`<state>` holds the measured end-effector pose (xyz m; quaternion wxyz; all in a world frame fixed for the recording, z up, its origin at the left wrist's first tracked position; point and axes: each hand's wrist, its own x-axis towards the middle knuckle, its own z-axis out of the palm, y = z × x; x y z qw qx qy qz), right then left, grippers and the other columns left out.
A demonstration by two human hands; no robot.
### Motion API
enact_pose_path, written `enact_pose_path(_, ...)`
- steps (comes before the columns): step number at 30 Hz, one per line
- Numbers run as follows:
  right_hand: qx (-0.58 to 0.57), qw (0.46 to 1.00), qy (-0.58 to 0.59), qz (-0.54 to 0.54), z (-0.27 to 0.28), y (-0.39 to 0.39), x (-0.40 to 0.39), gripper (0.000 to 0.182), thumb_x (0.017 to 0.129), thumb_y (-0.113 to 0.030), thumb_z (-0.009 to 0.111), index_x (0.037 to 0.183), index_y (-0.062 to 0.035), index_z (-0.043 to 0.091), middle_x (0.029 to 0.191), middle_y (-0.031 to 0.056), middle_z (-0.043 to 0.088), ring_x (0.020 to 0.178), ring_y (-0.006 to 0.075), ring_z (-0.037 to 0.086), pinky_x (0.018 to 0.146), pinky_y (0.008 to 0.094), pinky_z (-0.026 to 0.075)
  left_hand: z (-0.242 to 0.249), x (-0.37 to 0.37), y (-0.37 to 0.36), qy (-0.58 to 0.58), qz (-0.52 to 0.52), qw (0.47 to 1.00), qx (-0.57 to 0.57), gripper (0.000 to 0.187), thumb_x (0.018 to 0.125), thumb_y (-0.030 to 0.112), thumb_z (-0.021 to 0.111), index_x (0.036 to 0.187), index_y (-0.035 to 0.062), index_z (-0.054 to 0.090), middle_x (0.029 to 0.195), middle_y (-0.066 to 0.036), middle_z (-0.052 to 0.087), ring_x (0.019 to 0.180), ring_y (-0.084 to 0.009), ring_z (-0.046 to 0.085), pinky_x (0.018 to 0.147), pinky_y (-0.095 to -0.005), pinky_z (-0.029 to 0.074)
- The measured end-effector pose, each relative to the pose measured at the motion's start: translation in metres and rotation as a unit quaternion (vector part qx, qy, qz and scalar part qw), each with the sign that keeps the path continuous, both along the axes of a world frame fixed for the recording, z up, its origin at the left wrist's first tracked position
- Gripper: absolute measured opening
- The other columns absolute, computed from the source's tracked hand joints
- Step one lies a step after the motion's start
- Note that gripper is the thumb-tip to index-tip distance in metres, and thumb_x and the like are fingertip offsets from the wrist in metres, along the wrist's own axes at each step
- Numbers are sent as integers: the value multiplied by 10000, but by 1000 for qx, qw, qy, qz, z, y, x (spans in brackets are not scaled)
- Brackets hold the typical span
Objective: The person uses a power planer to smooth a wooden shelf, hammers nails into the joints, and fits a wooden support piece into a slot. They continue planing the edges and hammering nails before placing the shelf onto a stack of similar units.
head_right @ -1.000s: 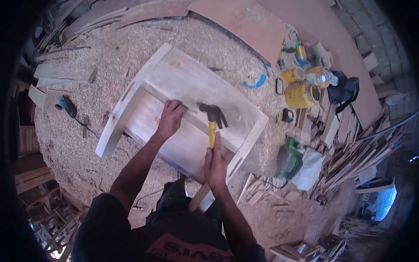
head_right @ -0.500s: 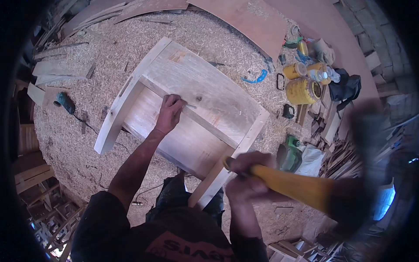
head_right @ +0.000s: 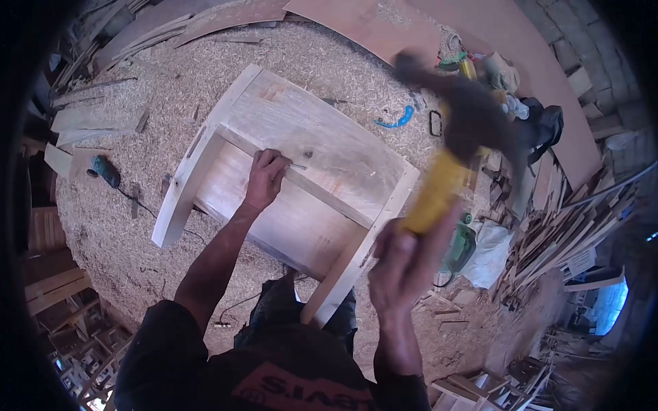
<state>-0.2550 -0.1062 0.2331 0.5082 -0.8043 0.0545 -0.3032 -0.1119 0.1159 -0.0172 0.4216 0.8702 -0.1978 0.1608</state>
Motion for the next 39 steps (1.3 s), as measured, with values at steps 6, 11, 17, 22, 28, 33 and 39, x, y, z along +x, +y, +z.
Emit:
enact_pose_path(6, 58, 995, -83, -9, 10, -1, -3, 787, 1042, -766, 364, 886, -17, 550, 783, 99, 636, 593, 184, 603, 548, 296, 487, -1, -1, -2, -5, 2, 1000, 1, 310, 817, -81, 707, 1074, 90, 733, 1055, -99, 619, 1025, -352, 570, 887, -447, 511)
enact_pose_path(11, -212, 915, 318, 128, -194, 4, -20, 615, 1074, -127, 556, 1659, -141, 365, 928, 209, 731, 714, 313, 703, 690, 486, 556, -6, -1, -4, -18, -7, 1000, 1, 279, 830, -85, 694, 1065, 66, 716, 1039, -114, 610, 1023, -369, 566, 901, -464, 499)
enact_pose_path(17, 20, 968, 249, -36, -104, -3, -4, 670, 1105, -110, 471, 1720, -138, 205, 729, 44, 571, 598, 127, 549, 547, 314, 464, 2, 0, -6, -3, 17, 999, -33, 223, 863, -66, 676, 1047, 59, 692, 1032, -129, 603, 996, -388, 554, 889, -484, 481)
enact_pose_path(22, 10, 999, -30, -14, -13, -20, 3, 679, 1157, -270, 434, 1720, -136, 80, 762, 58, 559, 528, 111, 493, 435, 260, 436, -1, -2, -7, -17, 6, 1000, -19, 244, 851, -69, 680, 1056, 64, 697, 1039, -123, 602, 987, -376, 552, 877, -471, 486)
enact_pose_path(28, -30, 976, -210, -51, 37, 11, 18, 797, 1146, -497, 403, 1712, -176, -58, 788, 92, 566, 511, 134, 482, 407, 261, 423, -1, -1, -5, -1, 4, 1000, -7, 304, 825, -87, 690, 1079, 77, 724, 1055, -104, 610, 1015, -355, 558, 890, -449, 501)
enact_pose_path(33, -59, 993, 94, 45, -172, 11, -16, 395, 1077, -266, 573, 1383, -27, 500, 757, 137, 647, 623, 215, 647, 571, 368, 538, -1, -2, -4, 6, -2, 1000, -7, 330, 817, -99, 683, 1091, 79, 731, 1066, -108, 615, 1031, -355, 563, 901, -447, 504)
enact_pose_path(39, -55, 955, 289, 38, -131, 19, -7, 674, 1087, -112, 511, 1704, -100, 240, 751, 111, 617, 652, 173, 630, 606, 383, 536, -10, -12, -2, 16, -6, 999, -29, 303, 840, -97, 670, 1087, 72, 719, 1058, -120, 614, 1027, -369, 562, 909, -453, 498)
